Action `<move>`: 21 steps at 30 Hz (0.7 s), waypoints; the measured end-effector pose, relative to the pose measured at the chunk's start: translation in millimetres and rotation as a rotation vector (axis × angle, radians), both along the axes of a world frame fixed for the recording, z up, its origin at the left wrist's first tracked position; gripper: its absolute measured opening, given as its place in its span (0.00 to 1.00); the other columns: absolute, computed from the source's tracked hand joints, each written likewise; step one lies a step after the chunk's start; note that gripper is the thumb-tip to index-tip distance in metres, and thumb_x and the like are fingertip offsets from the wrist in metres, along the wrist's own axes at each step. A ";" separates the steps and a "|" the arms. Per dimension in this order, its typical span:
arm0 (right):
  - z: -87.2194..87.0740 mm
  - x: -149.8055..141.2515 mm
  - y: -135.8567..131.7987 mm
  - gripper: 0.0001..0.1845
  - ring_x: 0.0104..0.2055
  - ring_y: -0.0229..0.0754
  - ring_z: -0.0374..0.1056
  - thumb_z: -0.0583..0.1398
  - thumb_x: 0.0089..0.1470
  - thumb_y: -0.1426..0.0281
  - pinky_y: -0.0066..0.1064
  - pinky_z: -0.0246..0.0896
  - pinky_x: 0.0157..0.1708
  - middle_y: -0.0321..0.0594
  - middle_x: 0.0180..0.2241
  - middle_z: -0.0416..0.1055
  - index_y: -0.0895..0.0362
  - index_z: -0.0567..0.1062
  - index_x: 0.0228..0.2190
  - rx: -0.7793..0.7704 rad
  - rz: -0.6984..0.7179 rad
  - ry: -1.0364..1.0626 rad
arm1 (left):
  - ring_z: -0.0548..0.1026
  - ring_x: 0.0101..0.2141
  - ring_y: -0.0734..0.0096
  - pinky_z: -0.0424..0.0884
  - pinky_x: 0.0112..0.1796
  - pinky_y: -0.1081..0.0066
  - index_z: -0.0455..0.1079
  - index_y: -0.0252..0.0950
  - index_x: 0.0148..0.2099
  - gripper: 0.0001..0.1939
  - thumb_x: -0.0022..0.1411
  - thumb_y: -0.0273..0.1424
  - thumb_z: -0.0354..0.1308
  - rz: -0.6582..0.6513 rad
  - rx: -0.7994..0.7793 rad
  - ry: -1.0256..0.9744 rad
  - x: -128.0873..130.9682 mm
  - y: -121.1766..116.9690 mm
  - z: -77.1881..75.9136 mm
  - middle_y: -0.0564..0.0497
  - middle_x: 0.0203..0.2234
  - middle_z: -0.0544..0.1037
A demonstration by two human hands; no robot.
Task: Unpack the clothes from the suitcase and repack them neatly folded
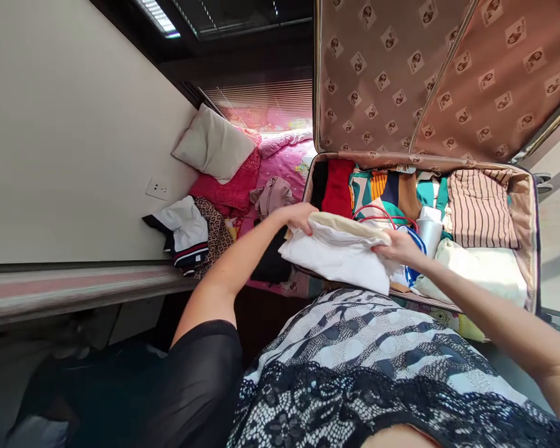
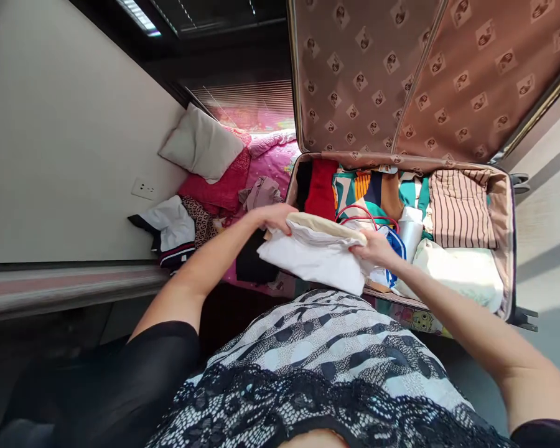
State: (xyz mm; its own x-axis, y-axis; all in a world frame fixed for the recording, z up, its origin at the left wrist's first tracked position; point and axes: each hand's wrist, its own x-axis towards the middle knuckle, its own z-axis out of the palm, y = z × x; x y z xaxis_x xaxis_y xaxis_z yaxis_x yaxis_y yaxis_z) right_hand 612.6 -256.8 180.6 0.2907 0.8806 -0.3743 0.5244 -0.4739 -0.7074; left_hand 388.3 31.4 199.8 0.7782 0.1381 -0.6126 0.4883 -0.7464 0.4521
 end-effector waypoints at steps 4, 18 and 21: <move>-47.7 -14.8 -10.7 0.19 0.48 0.56 0.73 0.65 0.55 0.66 0.37 0.64 0.42 0.53 0.47 0.79 0.57 0.78 0.48 -0.139 0.111 -0.299 | 0.78 0.56 0.48 0.73 0.54 0.63 0.75 0.34 0.59 0.32 0.52 0.31 0.74 -0.112 0.277 0.184 3.3 -38.1 -39.4 0.39 0.55 0.81; -23.8 -36.3 45.1 0.22 0.38 0.51 0.69 0.74 0.46 0.66 0.39 0.59 0.39 0.51 0.38 0.77 0.61 0.79 0.42 -0.217 0.505 -0.413 | 0.75 0.58 0.42 0.69 0.57 0.56 0.63 0.37 0.73 0.51 0.49 0.32 0.79 -0.352 0.249 0.116 60.2 -76.2 -36.1 0.37 0.58 0.78; -19.2 -68.0 6.2 0.15 0.44 0.58 0.68 0.62 0.58 0.75 0.44 0.57 0.44 0.59 0.43 0.77 0.64 0.78 0.48 0.075 0.526 -0.614 | 0.75 0.55 0.41 0.69 0.55 0.53 0.73 0.37 0.64 0.34 0.56 0.29 0.73 -0.380 0.323 0.040 35.6 -88.9 -21.8 0.36 0.55 0.78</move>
State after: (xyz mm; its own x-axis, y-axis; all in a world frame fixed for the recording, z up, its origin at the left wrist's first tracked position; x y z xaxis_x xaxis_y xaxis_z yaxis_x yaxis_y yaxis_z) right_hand 544.6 -250.6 161.3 -0.0344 0.9756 -0.2169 0.9703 -0.0194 -0.2412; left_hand 423.9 -57.5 178.0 0.7872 0.0369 -0.6156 0.1670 -0.9736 0.1553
